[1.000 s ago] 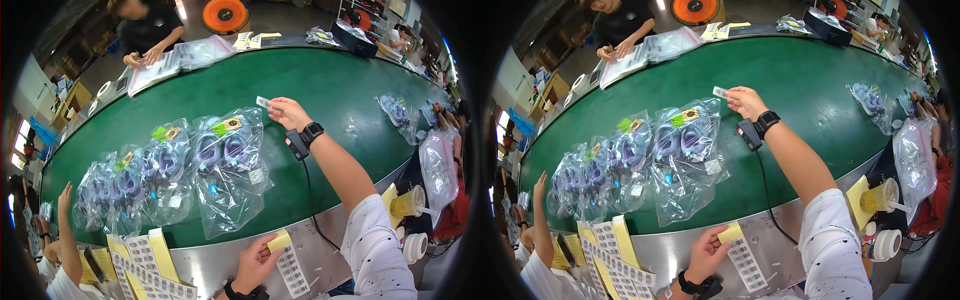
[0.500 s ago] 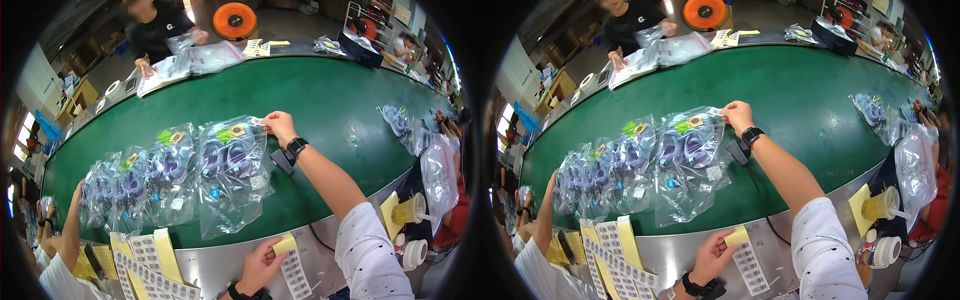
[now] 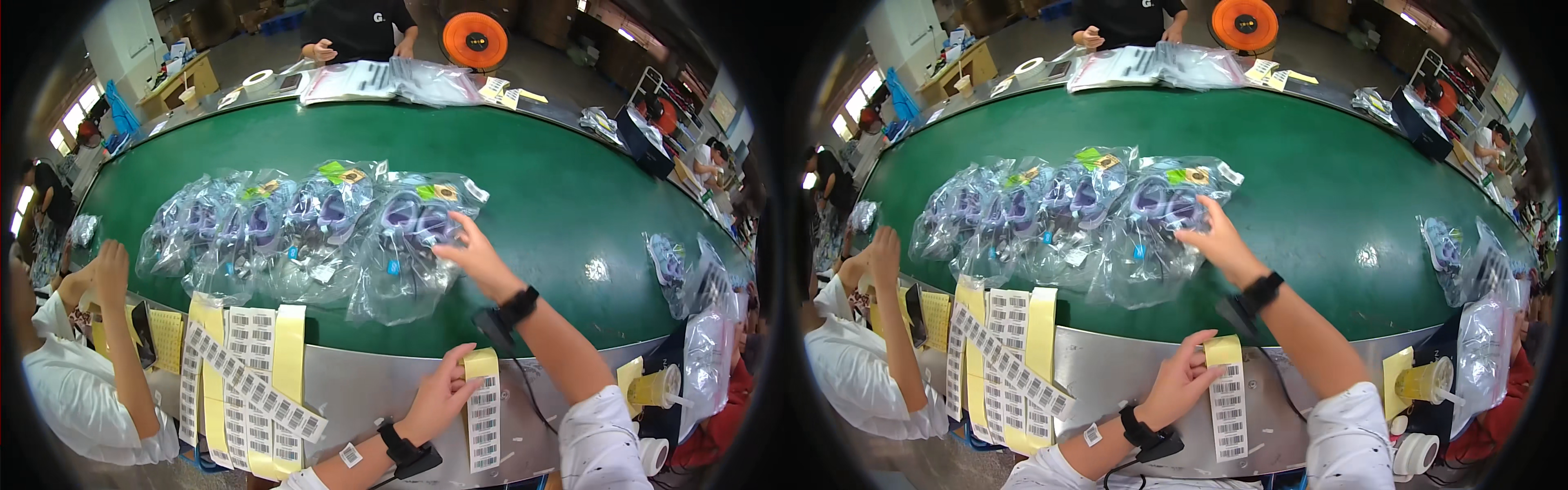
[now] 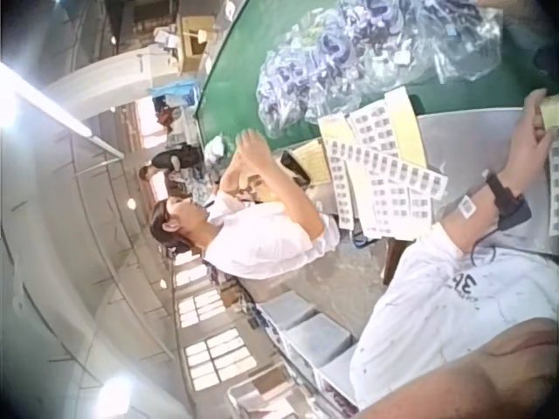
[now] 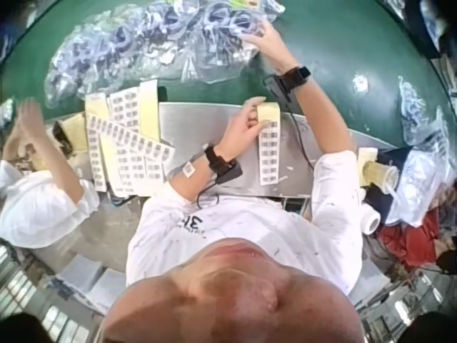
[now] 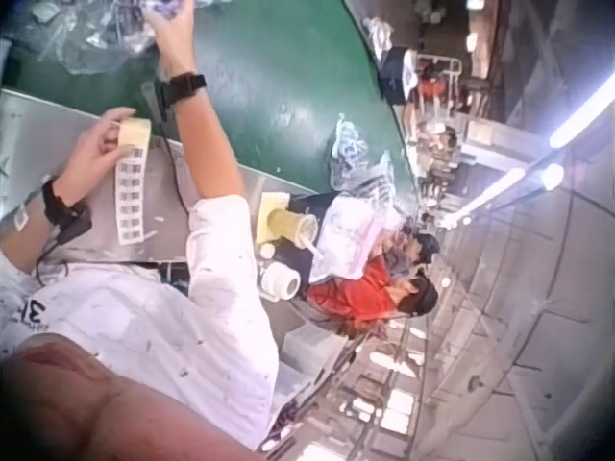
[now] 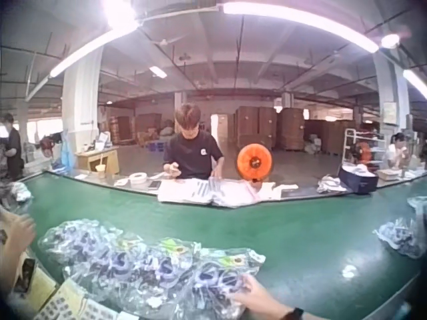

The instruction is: The person applies barcode stickers to plastic-wrapped packages of footwear on a green conveyor belt. They peel individual labels from a sheet, place them on the packages, and use a handheld scanner to scan the barcodes. The person then moves the labeled packages down the line.

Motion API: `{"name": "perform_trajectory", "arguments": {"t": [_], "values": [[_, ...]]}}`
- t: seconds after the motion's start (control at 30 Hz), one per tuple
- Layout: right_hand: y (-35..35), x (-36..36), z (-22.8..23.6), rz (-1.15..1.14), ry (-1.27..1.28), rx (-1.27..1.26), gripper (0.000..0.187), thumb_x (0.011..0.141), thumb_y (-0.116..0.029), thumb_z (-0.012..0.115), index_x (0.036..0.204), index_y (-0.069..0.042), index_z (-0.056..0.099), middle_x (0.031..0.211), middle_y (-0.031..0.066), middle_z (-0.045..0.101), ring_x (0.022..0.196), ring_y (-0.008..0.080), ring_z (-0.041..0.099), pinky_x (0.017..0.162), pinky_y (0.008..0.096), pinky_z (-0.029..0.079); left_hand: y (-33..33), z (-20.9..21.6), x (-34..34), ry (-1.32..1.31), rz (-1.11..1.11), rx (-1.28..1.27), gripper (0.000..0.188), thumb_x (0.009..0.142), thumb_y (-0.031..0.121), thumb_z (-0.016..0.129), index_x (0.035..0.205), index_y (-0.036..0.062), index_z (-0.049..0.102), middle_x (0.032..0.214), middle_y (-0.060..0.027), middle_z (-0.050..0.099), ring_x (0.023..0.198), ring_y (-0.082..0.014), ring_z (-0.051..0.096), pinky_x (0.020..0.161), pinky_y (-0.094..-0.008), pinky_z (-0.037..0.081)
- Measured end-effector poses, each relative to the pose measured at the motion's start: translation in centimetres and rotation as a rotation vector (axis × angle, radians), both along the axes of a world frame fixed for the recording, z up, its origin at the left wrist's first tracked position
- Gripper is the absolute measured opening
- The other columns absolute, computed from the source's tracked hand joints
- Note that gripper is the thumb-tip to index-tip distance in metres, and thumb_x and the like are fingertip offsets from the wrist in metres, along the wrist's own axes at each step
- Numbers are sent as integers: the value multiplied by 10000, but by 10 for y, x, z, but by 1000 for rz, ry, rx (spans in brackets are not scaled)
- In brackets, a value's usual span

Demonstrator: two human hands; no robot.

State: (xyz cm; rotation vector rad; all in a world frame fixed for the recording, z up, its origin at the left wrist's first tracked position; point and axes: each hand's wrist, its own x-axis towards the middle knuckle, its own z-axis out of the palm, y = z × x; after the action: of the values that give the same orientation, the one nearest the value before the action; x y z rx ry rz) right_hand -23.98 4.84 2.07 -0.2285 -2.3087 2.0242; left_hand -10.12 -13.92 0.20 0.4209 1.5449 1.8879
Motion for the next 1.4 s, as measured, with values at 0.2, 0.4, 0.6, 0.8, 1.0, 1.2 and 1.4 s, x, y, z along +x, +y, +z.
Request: {"name": "perform_trajectory", "arguments": {"t": [0.2,0.4,0.6,0.8,1.0,1.2,1.4], "values": [[-14,15,53,227,122,115,516,874,-133,647,1339,-1,468,1304,158,530,1196,213,506,1015,319,391,-11,-11,-4,-24,85,25,316,910,36,610,1211,8,519,980,-77,685,867,-74,627,736,-211,500],[-19,155,43,68,79,378,110,827,-31,658,922,18,686,883,86,677,802,136,626,731,261,505,-10,-8,3,88,68,24,231,940,117,587,1139,3,615,900,-37,685,799,-56,607,701,-219,488],[-35,209,7,-135,-6,325,77,795,-13,672,859,26,690,823,90,662,744,153,623,666,261,487,-16,-8,3,72,-47,-33,241,947,138,580,1144,6,619,913,-42,684,811,-66,616,715,-221,496],[-35,218,16,-174,152,363,77,788,-22,681,857,13,686,842,103,652,741,196,635,679,291,501,-12,-4,1,103,-43,-33,226,936,120,585,1123,-3,620,948,-62,692,813,-85,633,725,-229,503],[-28,216,7,-122,436,740,51,791,-13,621,831,14,603,947,130,592,869,296,579,743,362,497,-3,-12,4,-44,-26,3,359,851,-36,619,1200,-15,538,1032,-77,648,893,-106,632,746,-224,513],[-36,220,22,-190,483,618,39,815,5,600,802,7,563,933,118,564,890,277,559,784,349,485,1,-1,7,33,-1,-131,487,829,-96,567,1290,-39,418,1127,-119,606,977,-149,617,813,-243,505],[114,145,26,-672,398,-41,523,873,-130,632,1332,-81,387,1052,98,566,879,123,558,804,307,481,5,11,12,30,113,-117,469,862,-71,550,1307,-45,406,1118,-140,616,965,-157,625,835,-254,498]]}}
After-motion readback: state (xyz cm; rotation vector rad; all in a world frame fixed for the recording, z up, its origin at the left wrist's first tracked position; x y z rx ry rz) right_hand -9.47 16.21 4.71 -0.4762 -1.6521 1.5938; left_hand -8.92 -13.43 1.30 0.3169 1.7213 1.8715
